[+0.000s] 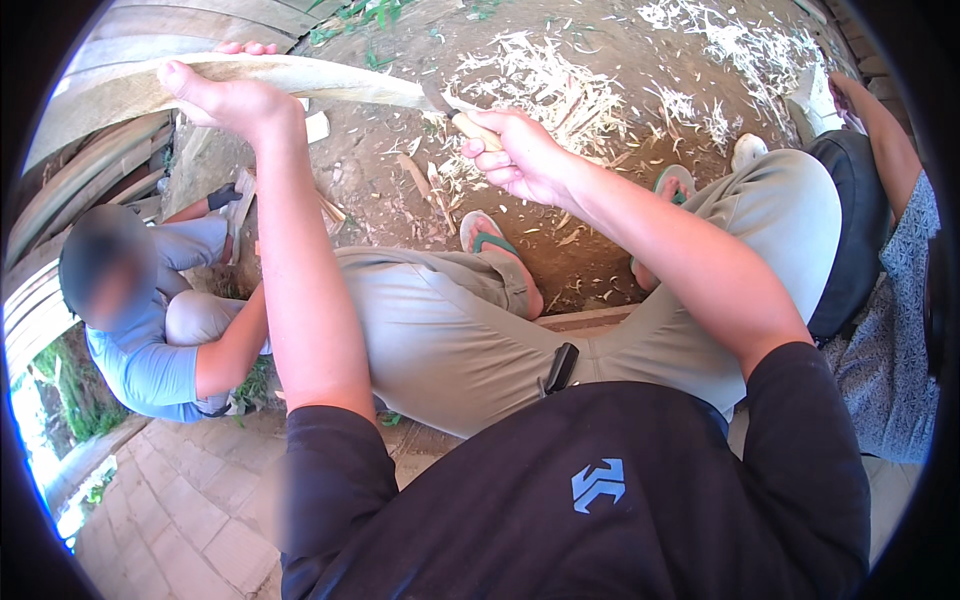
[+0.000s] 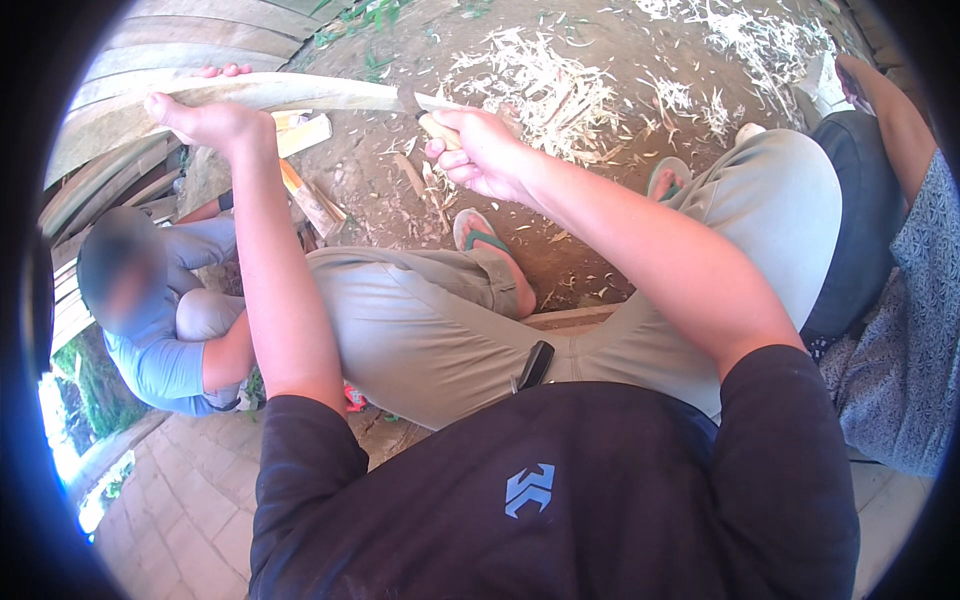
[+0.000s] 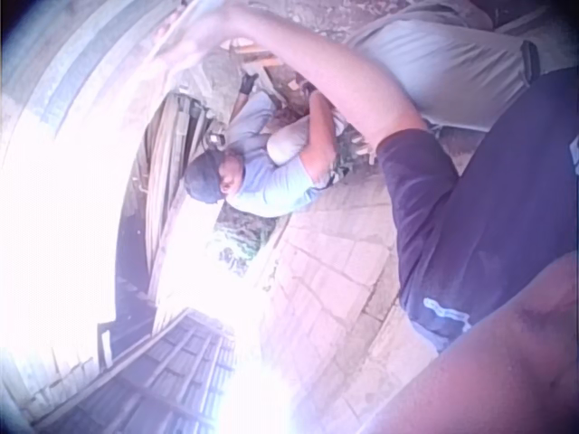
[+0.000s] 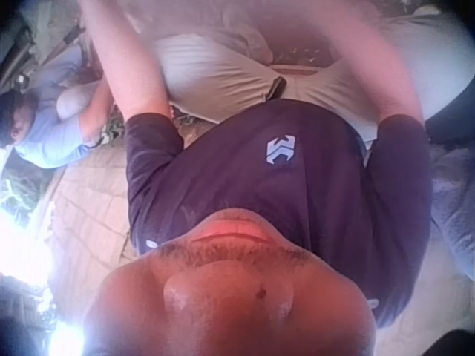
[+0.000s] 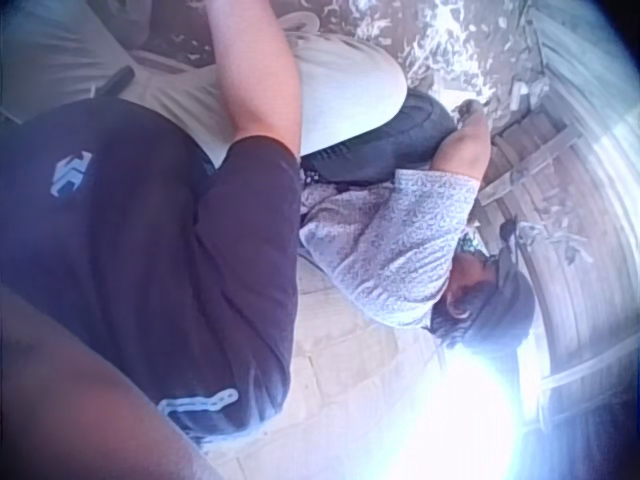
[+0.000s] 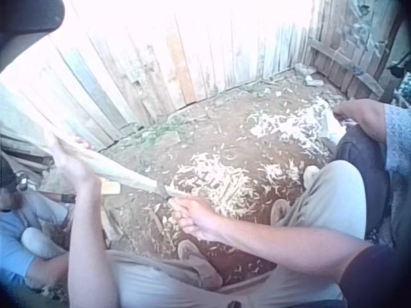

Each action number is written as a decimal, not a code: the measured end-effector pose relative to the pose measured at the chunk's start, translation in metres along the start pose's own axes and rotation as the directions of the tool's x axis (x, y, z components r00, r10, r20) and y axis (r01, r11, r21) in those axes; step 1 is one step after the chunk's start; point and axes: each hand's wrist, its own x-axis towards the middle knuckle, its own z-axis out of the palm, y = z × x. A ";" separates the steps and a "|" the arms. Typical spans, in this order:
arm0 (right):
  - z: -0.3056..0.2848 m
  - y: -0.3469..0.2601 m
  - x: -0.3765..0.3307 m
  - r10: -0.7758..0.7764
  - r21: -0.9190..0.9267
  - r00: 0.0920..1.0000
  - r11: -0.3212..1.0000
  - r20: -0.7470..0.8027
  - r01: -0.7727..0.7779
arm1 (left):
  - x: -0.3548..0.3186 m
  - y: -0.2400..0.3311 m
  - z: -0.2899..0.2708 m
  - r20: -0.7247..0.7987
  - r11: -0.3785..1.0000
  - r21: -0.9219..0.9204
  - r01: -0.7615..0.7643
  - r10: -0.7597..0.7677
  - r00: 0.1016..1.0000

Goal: The person sits on the ground and uses a knife to shave thin strips from a long piece of wood, creating a pointed tip. They repeatedly scrape the wood's surface, generating a pile of wood shavings. Another person is visible in the background working with a power tool.

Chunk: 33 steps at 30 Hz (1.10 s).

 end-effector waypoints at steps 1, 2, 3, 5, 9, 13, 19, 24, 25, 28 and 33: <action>0.000 0.003 0.000 -0.003 0.022 1.000 1.000 0.005 0.003 | 0.000 0.001 -0.001 0.014 1.000 -0.030 -0.002 0.002 1.000; 0.000 0.006 0.001 -0.006 0.043 1.000 0.999 0.009 0.005 | 0.000 0.001 -0.003 0.028 0.998 -0.061 -0.004 0.005 1.000; 0.003 0.007 -0.001 -0.068 0.017 0.998 0.998 -0.017 0.068 | 0.001 0.001 -0.006 0.040 0.996 -0.091 -0.005 0.009 0.999; 0.007 0.009 -0.004 -0.194 -0.040 0.979 0.981 -0.064 0.191 | 0.006 -0.003 -0.012 0.061 0.992 -0.121 0.023 -0.015 0.998; 0.004 -0.015 -0.002 -0.388 -0.307 0.909 0.893 -0.151 0.330 | 0.004 0.000 -0.015 0.060 0.999 -0.045 0.017 -0.014 0.998; -0.011 -0.020 0.005 -0.596 -0.866 0.775 0.481 -0.209 0.136 | 0.008 -0.001 -0.017 0.067 0.999 -0.046 0.001 0.003 0.998; -0.009 -0.038 -0.003 -0.548 -0.997 0.833 0.045 -0.078 -0.064 | 0.023 -0.009 -0.030 0.041 0.998 -0.043 0.048 -0.046 0.998; 0.021 -0.082 -0.041 -0.499 -0.847 0.866 -0.475 0.035 -0.240 | 0.029 -0.005 -0.036 0.175 0.989 -0.126 0.075 -0.053 0.983; 0.022 -0.086 -0.045 -0.488 -0.827 0.871 -0.514 0.065 -0.226 | 0.030 -0.005 -0.036 0.215 0.985 -0.154 0.078 -0.044 0.976; 0.040 -0.097 -0.051 -0.411 -0.737 0.895 -0.657 0.172 -0.160 | 0.027 -0.003 -0.029 0.259 0.977 -0.199 0.075 -0.021 0.966; 0.066 -0.120 -0.038 -0.268 -0.514 0.905 -0.855 0.329 -0.066 | 0.026 -0.016 -0.019 0.249 0.953 -0.227 0.202 -0.144 0.958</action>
